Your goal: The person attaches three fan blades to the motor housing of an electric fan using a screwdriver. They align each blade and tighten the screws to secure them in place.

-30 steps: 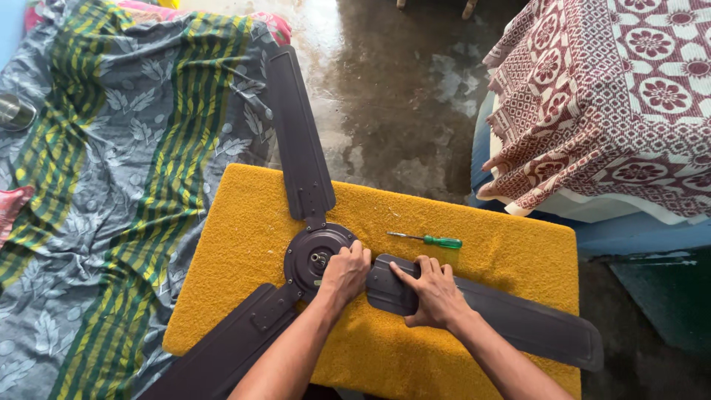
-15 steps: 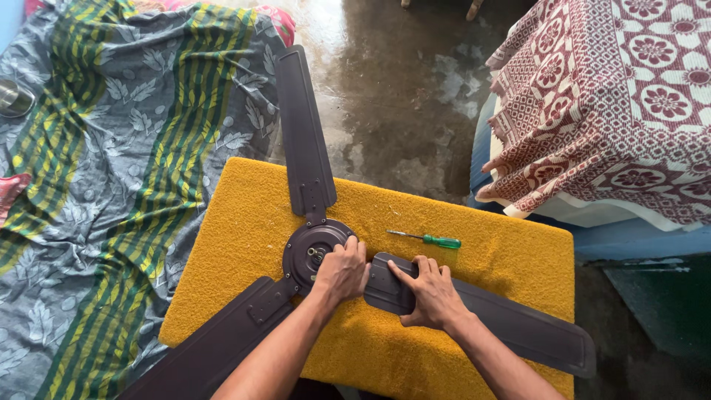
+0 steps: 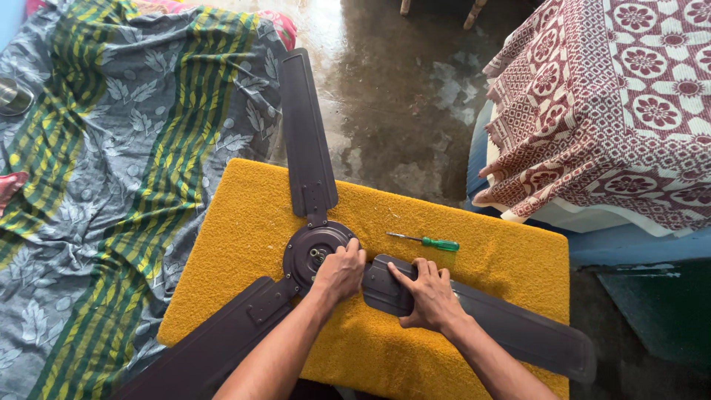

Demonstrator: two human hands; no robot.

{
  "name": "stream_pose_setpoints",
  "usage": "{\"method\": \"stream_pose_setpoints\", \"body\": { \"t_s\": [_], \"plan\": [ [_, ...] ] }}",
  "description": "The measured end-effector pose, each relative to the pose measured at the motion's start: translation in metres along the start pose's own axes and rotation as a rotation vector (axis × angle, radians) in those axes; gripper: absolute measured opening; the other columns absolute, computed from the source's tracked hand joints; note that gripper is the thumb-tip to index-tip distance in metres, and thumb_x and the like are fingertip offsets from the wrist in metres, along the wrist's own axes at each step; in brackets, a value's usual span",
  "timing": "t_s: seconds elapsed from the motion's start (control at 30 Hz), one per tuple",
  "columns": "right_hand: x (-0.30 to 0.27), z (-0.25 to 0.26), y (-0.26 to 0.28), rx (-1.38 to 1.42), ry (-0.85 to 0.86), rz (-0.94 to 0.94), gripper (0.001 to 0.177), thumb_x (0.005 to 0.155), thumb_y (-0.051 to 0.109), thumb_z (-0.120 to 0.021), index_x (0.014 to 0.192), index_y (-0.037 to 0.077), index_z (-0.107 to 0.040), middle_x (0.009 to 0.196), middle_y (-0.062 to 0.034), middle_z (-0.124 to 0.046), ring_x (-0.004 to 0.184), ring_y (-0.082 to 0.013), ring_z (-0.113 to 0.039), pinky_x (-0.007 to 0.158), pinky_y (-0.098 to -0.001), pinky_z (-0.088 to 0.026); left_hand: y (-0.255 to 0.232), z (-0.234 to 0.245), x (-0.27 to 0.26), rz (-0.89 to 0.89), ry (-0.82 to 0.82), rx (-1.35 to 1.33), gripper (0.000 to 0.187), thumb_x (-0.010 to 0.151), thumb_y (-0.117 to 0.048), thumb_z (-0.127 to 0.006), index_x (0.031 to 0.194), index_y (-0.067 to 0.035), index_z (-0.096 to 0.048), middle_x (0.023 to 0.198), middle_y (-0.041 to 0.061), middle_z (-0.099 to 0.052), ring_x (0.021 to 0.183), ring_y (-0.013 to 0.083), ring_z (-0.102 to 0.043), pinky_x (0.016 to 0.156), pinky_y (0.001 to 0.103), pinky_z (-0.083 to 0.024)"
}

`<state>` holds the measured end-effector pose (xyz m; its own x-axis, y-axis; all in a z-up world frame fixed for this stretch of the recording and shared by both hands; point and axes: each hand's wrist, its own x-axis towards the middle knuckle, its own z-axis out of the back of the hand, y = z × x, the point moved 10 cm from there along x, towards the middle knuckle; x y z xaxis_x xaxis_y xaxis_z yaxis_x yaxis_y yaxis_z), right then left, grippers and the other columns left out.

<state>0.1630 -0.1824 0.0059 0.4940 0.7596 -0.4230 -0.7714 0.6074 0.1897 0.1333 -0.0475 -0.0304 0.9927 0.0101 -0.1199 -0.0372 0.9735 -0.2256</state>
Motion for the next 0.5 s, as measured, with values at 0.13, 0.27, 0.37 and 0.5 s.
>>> {"method": "stream_pose_setpoints", "body": {
  "t_s": [0.13,0.27,0.37,0.5],
  "plan": [
    [-0.0005,0.0065,0.0033,-0.006,-0.043,0.012,0.117,0.048,0.043,-0.093,0.152,0.031,-0.041,0.132,-0.0243,-0.044,0.124,-0.0385,-0.044,0.094,-0.0536,-0.040,-0.0004,0.0028,-0.0024,-0.006,-0.030,-0.047,0.034,0.100,-0.027,-0.067,0.084,0.003,-0.065,0.107,0.019,-0.057,0.085,0.0323,-0.068,0.062,0.039,-0.062],
    [-0.0029,0.0024,0.0015,-0.008,0.005,-0.008,0.118,0.050,0.042,-0.092,0.154,0.031,-0.039,0.133,-0.0238,-0.044,0.123,-0.0381,-0.045,0.095,-0.0525,-0.041,0.0030,-0.0043,-0.0019,0.047,0.022,-0.115,0.029,0.083,-0.016,-0.069,0.101,0.006,-0.063,0.101,0.021,-0.057,0.081,0.0354,-0.068,0.062,0.041,-0.062],
    [-0.0004,0.0036,0.0044,0.006,0.001,-0.008,0.119,0.049,0.044,-0.093,0.154,0.031,-0.038,0.132,-0.0224,-0.044,0.124,-0.0375,-0.044,0.095,-0.0535,-0.040,0.0043,-0.0020,0.0022,0.015,0.007,-0.057,0.018,0.085,-0.009,-0.067,0.099,0.003,-0.065,0.105,0.020,-0.058,0.085,0.0331,-0.069,0.063,0.039,-0.063],
    [-0.0010,-0.0023,0.0021,-0.028,0.069,-0.026,0.121,0.052,0.045,-0.093,0.157,0.031,-0.034,0.135,-0.0227,-0.042,0.124,-0.0374,-0.044,0.095,-0.0529,-0.040,-0.0001,-0.0056,0.0043,0.014,0.040,-0.016,0.011,0.088,-0.010,-0.066,0.095,-0.002,-0.067,0.106,0.018,-0.058,0.086,0.0323,-0.069,0.065,0.038,-0.062]
  ]
}}
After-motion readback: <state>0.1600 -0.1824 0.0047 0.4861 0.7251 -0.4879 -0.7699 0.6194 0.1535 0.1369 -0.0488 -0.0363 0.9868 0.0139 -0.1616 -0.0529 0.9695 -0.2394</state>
